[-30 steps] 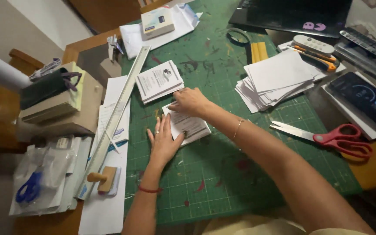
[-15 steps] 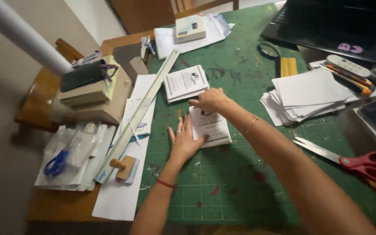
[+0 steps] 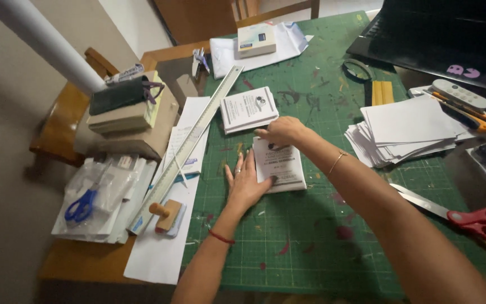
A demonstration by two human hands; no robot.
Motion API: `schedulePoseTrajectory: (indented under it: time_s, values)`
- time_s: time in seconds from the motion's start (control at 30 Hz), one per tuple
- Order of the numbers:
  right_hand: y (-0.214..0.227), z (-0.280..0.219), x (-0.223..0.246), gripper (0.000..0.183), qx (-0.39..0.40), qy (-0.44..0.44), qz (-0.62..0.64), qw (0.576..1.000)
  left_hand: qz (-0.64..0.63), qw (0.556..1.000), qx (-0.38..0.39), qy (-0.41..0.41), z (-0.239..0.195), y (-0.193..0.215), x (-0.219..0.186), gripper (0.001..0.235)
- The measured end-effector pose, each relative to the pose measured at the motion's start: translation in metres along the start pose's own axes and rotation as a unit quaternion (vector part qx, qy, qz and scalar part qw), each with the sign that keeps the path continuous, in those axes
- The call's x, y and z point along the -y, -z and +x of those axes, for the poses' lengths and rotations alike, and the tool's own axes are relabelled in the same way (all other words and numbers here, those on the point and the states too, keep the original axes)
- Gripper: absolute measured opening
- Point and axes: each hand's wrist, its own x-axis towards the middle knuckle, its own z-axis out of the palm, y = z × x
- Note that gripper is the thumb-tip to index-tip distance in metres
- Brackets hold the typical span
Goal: Inspecting and sorting a stack of printed papers on a cutting mat at a desk.
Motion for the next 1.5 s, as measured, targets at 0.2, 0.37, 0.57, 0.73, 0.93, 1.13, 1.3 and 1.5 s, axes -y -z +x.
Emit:
schedulePoseTrajectory:
  time_s: [0.2, 0.37, 0.57, 0.73, 0.93, 1.13, 1.3, 1.5]
  values:
    - [0.020, -0.013, 0.000, 0.062, 0.045, 0.055, -0.044, 0.997, 0.005, 1.000, 0.010, 0.011, -0.001, -0.002, 0.002, 0.104]
    - [-0.003, 0.024, -0.037, 0.063, 0.068, 0.066, 0.032, 0.995, -0.006, 1.000, 0.010, 0.016, -0.009, 0.007, -0.006, 0.110]
    - [0.035, -0.021, -0.040, 0.054, 0.051, 0.129, 0.063, 0.988, -0.101, 0.995, -0.011, -0.023, -0.022, 0.022, -0.013, 0.120]
    - [0.083, -0.126, -0.001, 0.037, -0.034, 0.192, 0.055, 0.979, -0.390, 0.913, -0.060, -0.108, 0.004, -0.019, 0.019, 0.100]
    - [0.071, -0.181, -0.004, 0.025, -0.195, 0.305, -0.010, 0.932, -0.450, 0.866, -0.069, -0.206, 0.011, -0.040, 0.033, 0.043]
    - [0.052, -0.182, -0.014, 0.040, -0.180, 0.270, 0.165, 0.931, -0.407, 0.886, -0.078, -0.208, 0.015, -0.051, 0.028, 0.039]
    - [0.019, -0.169, -0.053, 0.062, -0.198, 0.165, 0.446, 0.857, -0.510, 0.847, -0.077, -0.128, 0.005, -0.045, 0.011, 0.042]
    - [-0.057, -0.171, -0.086, 0.050, 0.015, 0.044, 0.699, 0.714, -0.685, 0.729, 0.013, -0.018, -0.023, -0.034, -0.025, 0.033]
